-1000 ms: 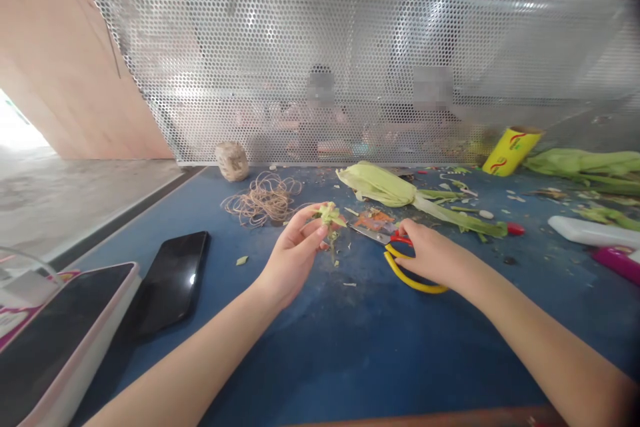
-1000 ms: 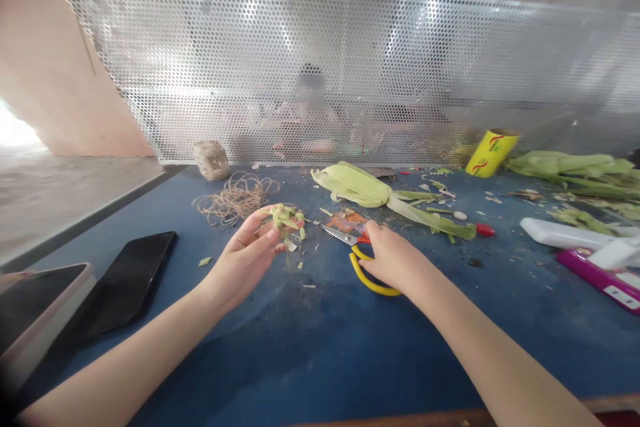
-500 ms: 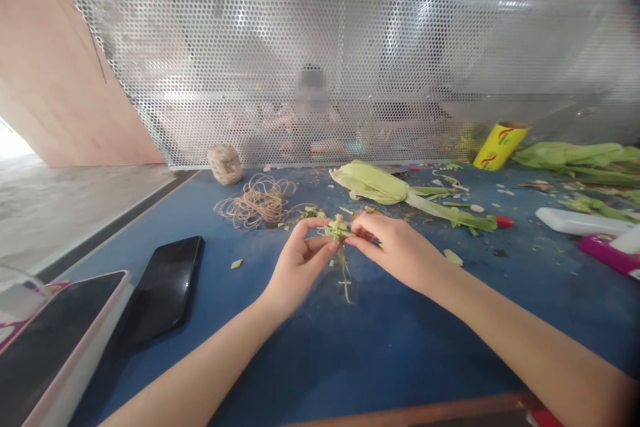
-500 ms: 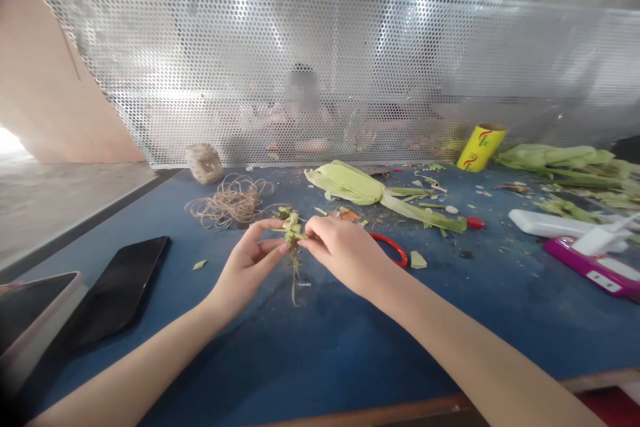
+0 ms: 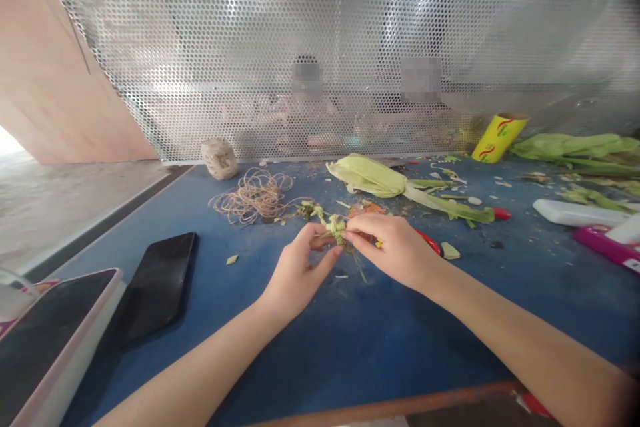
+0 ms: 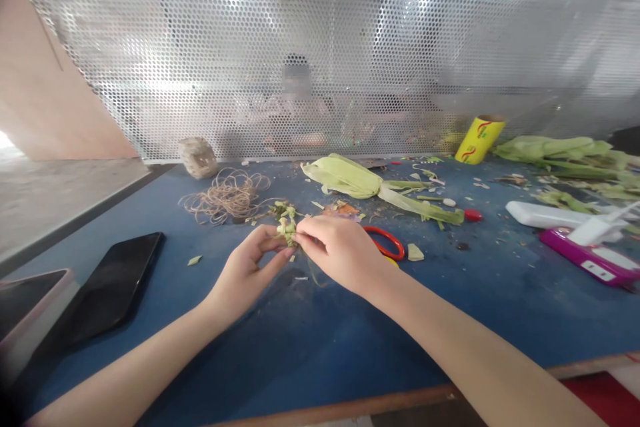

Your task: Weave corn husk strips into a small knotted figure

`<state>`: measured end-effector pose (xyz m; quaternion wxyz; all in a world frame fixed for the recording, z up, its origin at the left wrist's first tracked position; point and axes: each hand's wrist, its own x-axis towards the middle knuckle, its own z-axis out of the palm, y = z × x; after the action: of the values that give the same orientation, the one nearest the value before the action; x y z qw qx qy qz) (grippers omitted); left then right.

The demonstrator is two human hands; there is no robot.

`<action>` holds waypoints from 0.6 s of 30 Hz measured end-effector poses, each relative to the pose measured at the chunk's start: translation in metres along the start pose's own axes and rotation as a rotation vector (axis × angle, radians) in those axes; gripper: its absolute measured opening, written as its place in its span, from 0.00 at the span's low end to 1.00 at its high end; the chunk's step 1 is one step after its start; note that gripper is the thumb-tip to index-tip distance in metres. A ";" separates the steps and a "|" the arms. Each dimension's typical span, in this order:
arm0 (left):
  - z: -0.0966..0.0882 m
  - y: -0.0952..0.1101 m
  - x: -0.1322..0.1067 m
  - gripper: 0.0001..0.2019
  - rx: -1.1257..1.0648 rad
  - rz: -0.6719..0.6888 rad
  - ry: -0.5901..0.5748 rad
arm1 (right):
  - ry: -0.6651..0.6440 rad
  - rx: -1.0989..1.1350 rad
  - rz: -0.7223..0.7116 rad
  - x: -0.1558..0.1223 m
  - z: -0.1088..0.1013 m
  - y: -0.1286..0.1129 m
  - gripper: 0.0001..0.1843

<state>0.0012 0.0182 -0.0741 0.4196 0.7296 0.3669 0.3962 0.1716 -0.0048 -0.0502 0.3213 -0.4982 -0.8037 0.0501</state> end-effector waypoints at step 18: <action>-0.040 -0.013 0.017 0.38 0.728 -0.082 0.023 | 0.108 -0.024 0.354 0.000 -0.026 0.066 0.14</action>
<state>-0.0294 0.0509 -0.0680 0.1438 0.8113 0.5175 0.2308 0.2370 0.0222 -0.0562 0.3441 -0.6377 -0.6856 0.0695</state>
